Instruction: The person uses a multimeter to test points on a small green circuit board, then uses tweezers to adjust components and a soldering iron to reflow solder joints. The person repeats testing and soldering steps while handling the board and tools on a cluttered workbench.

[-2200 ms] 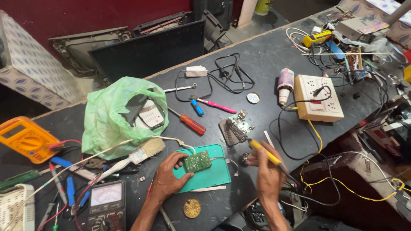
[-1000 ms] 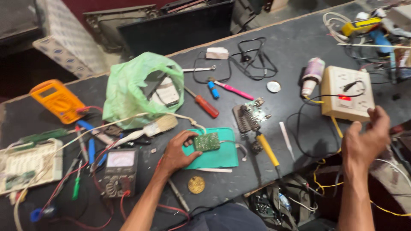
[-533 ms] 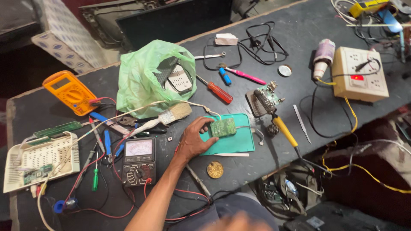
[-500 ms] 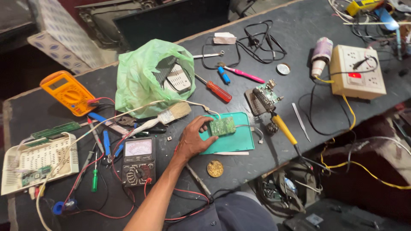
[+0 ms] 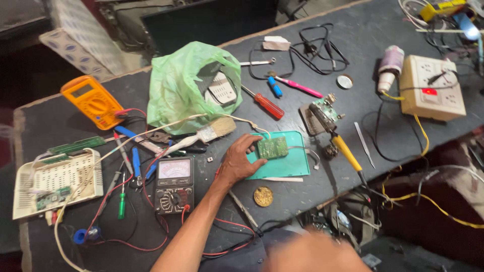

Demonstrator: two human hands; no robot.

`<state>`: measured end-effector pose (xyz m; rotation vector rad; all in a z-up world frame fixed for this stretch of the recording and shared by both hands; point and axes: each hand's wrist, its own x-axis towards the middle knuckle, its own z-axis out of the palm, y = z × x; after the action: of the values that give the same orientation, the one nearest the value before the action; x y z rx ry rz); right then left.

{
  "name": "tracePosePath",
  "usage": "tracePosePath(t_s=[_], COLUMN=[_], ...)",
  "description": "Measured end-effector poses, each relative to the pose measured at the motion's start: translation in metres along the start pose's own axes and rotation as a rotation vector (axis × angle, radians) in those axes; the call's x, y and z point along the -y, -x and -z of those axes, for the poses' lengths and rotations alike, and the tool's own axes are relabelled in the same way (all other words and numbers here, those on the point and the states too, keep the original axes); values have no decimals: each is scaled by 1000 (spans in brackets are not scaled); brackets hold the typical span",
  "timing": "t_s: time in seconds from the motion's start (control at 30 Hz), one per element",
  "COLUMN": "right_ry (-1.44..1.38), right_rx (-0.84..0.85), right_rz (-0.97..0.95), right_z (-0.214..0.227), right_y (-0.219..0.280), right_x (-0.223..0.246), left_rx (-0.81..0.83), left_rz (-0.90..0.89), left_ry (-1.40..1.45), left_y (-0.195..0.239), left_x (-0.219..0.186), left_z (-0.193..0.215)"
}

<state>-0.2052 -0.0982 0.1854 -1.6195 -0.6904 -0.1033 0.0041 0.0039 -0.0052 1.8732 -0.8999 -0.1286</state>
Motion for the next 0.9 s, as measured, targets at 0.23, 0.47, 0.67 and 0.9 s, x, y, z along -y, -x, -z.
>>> tracePosePath(t_s=[0.23, 0.47, 0.67, 0.9], right_ry=[714, 817, 893, 994], right_rx=[-227, 375, 504, 325], right_rz=[-289, -247, -116, 204], right_z=[2, -4, -4, 18], right_y=[9, 18, 15, 26], right_x=[-93, -131, -150, -146], left_rx=[107, -201, -268, -40], left_rz=[181, 247, 376, 366], left_ry=[331, 95, -268, -628], left_y=[-18, 39, 92, 96], left_x=[6, -37, -59, -54], left_z=[12, 77, 74, 51])
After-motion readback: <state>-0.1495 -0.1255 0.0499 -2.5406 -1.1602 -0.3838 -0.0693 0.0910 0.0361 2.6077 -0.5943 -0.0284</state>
